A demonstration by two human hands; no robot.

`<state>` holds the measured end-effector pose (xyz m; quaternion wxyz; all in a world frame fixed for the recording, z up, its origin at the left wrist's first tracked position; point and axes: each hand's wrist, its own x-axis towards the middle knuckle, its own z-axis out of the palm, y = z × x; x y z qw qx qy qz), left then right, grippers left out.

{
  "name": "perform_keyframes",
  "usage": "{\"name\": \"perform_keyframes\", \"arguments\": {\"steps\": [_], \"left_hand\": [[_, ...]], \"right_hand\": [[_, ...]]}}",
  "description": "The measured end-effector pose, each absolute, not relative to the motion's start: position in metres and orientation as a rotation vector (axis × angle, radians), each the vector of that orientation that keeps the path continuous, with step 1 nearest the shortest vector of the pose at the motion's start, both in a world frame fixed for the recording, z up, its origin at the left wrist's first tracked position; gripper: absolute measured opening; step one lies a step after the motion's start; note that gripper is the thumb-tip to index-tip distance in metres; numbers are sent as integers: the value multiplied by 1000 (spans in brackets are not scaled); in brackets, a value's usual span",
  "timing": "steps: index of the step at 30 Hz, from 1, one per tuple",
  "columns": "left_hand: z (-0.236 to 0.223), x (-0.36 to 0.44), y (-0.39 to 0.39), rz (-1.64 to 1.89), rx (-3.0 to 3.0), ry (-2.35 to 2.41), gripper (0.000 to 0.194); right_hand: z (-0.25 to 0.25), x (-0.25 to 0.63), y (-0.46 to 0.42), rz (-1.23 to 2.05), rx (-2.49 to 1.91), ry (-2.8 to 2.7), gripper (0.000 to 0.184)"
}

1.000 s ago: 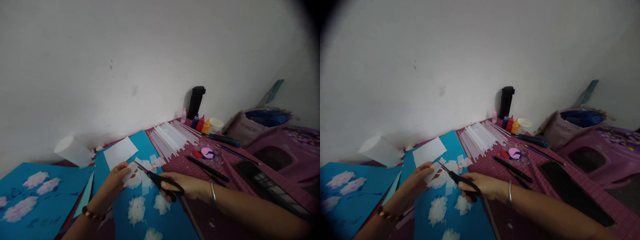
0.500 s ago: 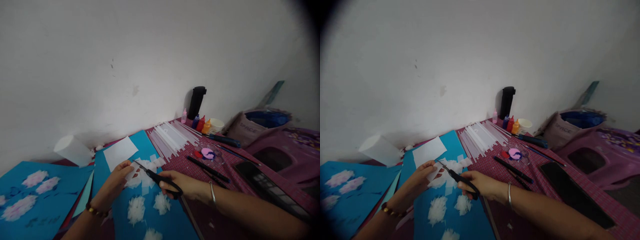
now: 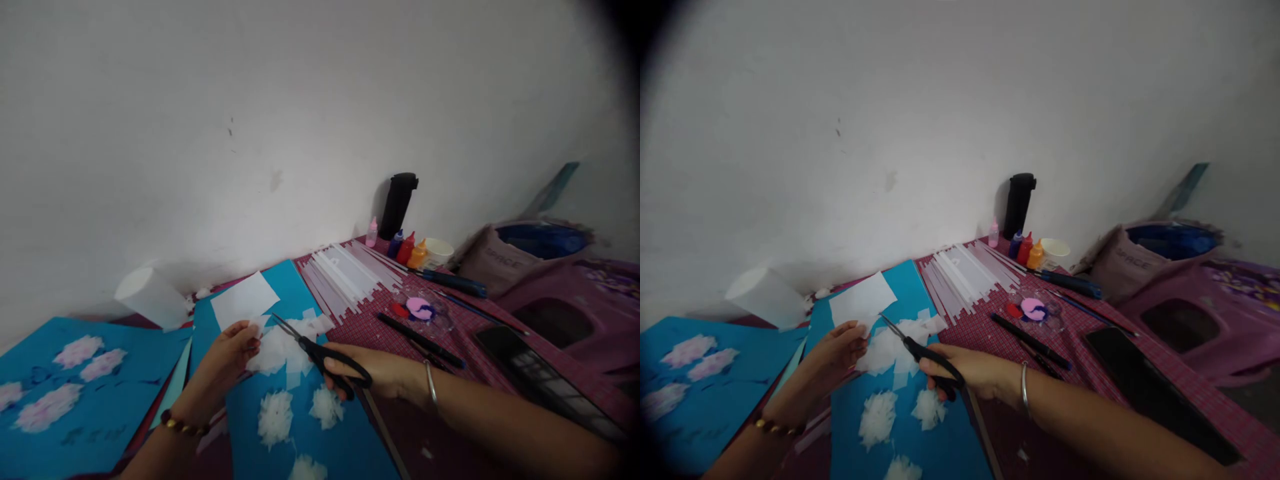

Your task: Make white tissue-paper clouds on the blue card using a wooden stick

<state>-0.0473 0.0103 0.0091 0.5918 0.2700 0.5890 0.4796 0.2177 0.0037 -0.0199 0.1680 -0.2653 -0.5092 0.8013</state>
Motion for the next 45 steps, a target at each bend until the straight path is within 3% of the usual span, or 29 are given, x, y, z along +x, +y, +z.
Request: {"name": "perform_keyframes", "arguments": {"steps": [19,37,45], "left_hand": [[3,-31,12,963,788,1355,28],[0,-29,13,959,843,1446,27],[-5,-39,17,850,1173,1622,16]], "right_hand": [[-18,211,4,2266,-759,-1450,64],[-19,209,2,2183,-824,-1472,56],[-26,222,8,2456,-601,-1309,67]]}}
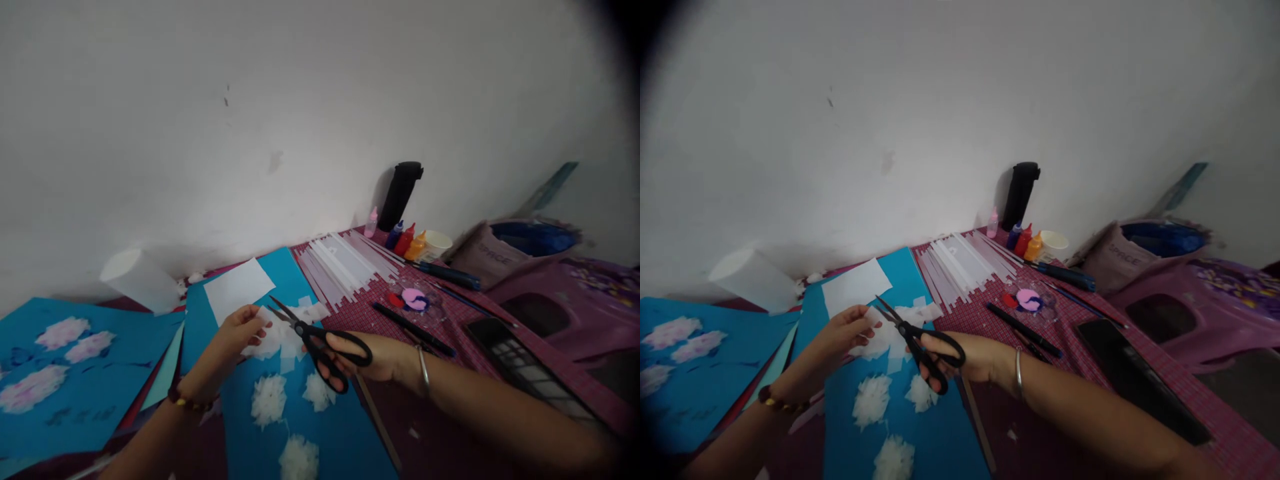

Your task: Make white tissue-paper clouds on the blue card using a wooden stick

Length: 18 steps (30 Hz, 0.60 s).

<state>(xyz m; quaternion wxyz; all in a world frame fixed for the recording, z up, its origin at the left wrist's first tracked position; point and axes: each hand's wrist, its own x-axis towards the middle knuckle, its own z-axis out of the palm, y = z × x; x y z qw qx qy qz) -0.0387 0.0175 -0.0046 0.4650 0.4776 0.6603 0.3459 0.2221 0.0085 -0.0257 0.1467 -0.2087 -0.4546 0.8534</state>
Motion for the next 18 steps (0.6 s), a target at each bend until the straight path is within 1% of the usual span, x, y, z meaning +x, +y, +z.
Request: {"name": "perform_keyframes", "arguments": {"steps": [4,5,8,10,14,16,18], "left_hand": [[-7,-40,15,819,1505,1782,33],[-8,-38,13,787,1597,1786,32],[-8,-29,5,645,1856,1696,17],[-8,-20,-1,508,2039,1603,12],[-4,-7,-5,259,2311,1560,12],[1,-9,-4,238,2357,1641,16],[9,-20,-4,308,2384,1748,21]], "right_hand": [[-22,234,8,2658,-462,-1016,70],[-21,237,8,2678,-439,-981,70],[-25,241,8,2689,-409,-943,72],[-31,241,8,2691,-420,-924,71],[-37,243,9,2684,-463,-897,71],[-33,248,5,2616,-469,-894,71],[-27,256,-3,2539,-494,-918,68]]}}
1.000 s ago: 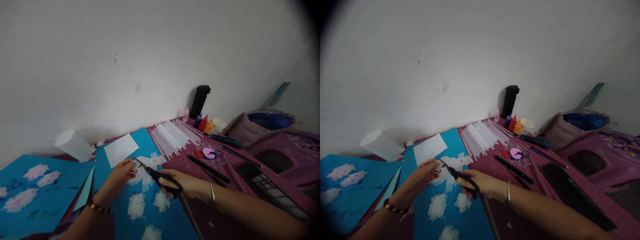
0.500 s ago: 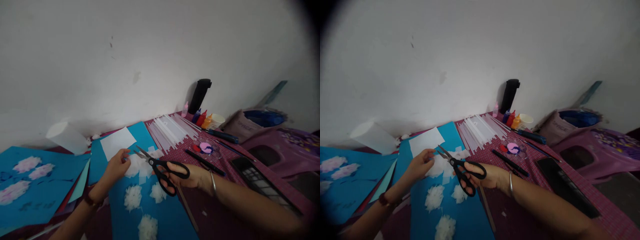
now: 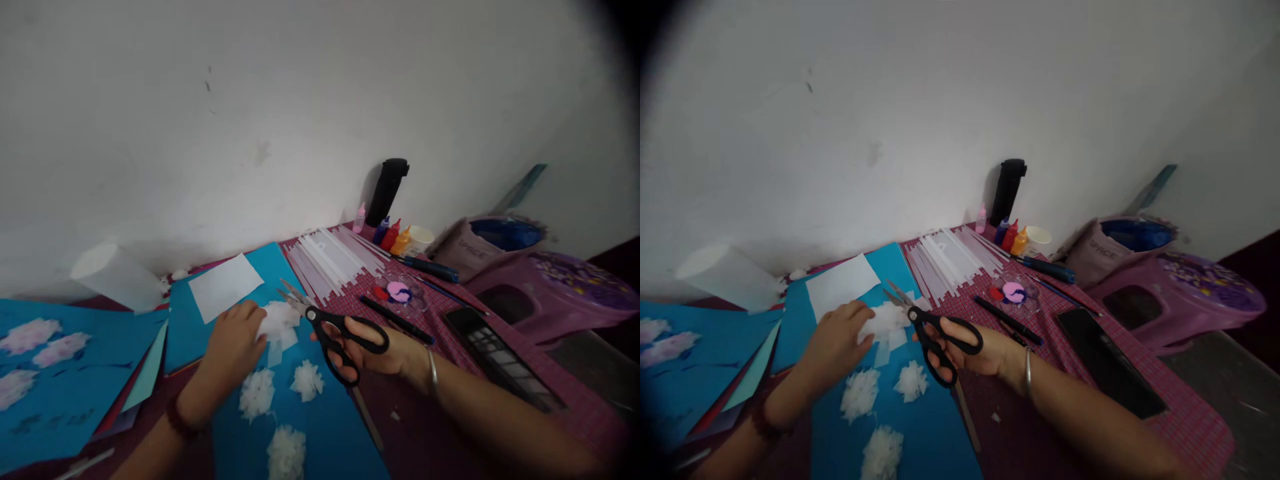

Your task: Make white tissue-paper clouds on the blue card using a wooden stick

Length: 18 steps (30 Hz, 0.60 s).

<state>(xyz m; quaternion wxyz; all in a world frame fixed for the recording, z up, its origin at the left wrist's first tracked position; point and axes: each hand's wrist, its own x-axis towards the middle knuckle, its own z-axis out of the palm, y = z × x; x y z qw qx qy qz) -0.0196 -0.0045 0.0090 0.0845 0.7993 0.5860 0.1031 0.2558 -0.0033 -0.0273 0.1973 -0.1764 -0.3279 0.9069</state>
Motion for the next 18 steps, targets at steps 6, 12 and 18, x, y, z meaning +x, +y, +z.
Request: {"name": "perform_keyframes", "arguments": {"steps": [6,12,18], "left_hand": [[20,-66,-46,795,2073,1874,22],[-3,-79,-125,974,1843,1885,24],[-26,-67,-157,928,1780,1911,25]], "right_hand": [[-20,282,-42,2247,-635,-1218,63],[-35,296,-74,1991,-905,-1350,44],[-41,298,-78,1617,-1125,-1643,44]]}}
